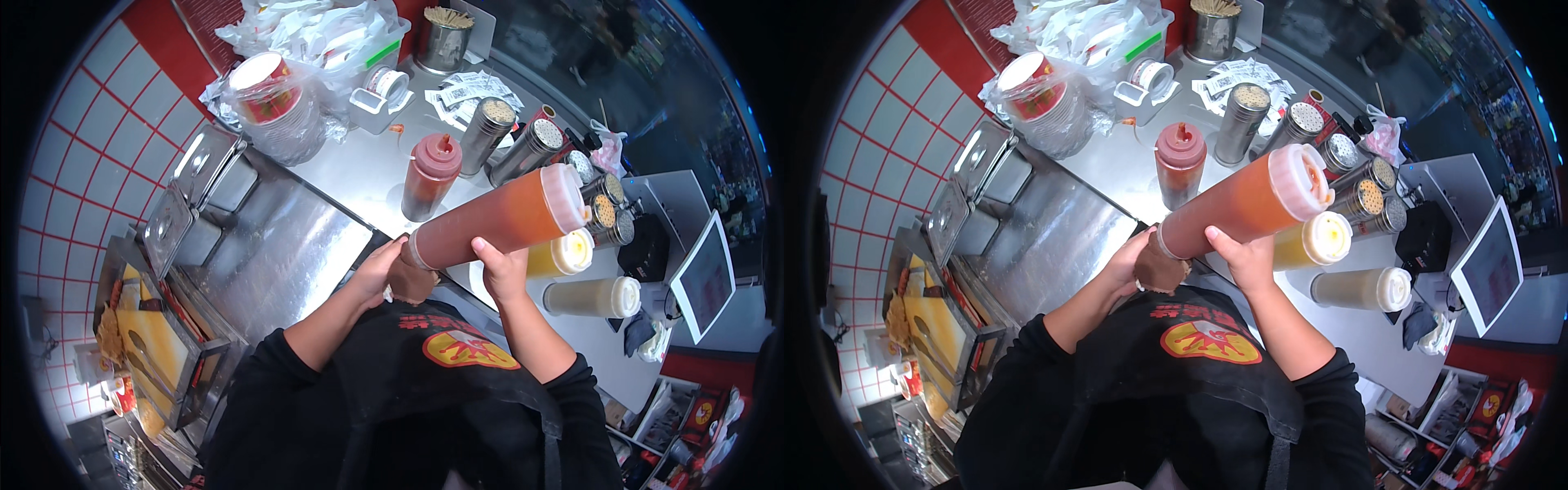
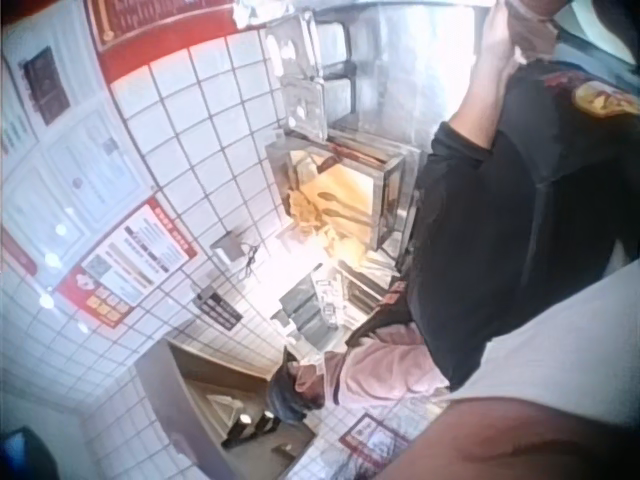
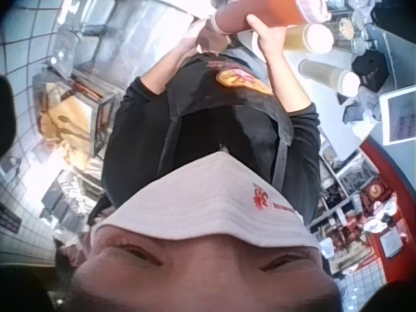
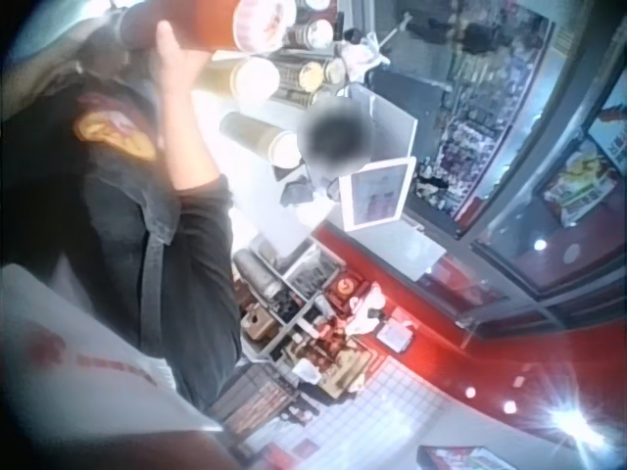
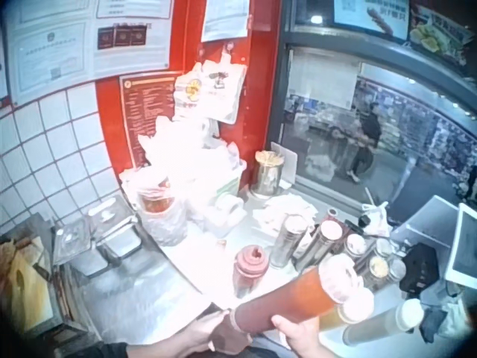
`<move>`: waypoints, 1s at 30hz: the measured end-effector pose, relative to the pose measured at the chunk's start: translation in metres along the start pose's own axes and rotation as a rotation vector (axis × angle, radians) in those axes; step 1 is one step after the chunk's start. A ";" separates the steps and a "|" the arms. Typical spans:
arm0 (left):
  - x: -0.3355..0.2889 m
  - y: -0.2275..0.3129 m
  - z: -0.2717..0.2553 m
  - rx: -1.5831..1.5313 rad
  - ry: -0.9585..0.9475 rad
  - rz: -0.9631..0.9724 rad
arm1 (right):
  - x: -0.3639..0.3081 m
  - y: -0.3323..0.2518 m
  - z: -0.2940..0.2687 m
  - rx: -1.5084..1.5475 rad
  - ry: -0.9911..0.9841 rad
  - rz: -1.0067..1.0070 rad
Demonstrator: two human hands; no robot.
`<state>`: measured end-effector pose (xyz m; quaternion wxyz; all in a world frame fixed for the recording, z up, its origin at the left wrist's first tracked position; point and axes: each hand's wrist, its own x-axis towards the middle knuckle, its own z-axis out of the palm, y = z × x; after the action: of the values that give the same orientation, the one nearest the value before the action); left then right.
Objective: The person wipes multiple metal shakers and plastic squeeze bottles with a brown cloth, then places the bottles into a freezer. The person also moves metal food containers on the counter.
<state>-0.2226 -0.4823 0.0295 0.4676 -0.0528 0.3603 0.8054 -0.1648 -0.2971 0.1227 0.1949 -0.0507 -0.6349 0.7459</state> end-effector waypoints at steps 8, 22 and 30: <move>-0.011 0.007 0.011 -0.313 0.044 0.003 | -0.009 -0.009 -0.006 0.155 -0.018 0.008; -0.015 0.042 0.006 -0.008 -0.058 -0.010 | -0.013 -0.013 -0.009 -0.207 -0.014 -0.094; 0.044 0.151 -0.012 0.873 0.321 0.635 | 0.005 0.031 -0.018 -0.627 0.148 -0.040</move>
<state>-0.3694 -0.5043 0.0826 0.1198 0.1350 0.7251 0.6646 -0.1710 -0.2822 0.0899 0.2301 -0.1502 -0.8187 0.5042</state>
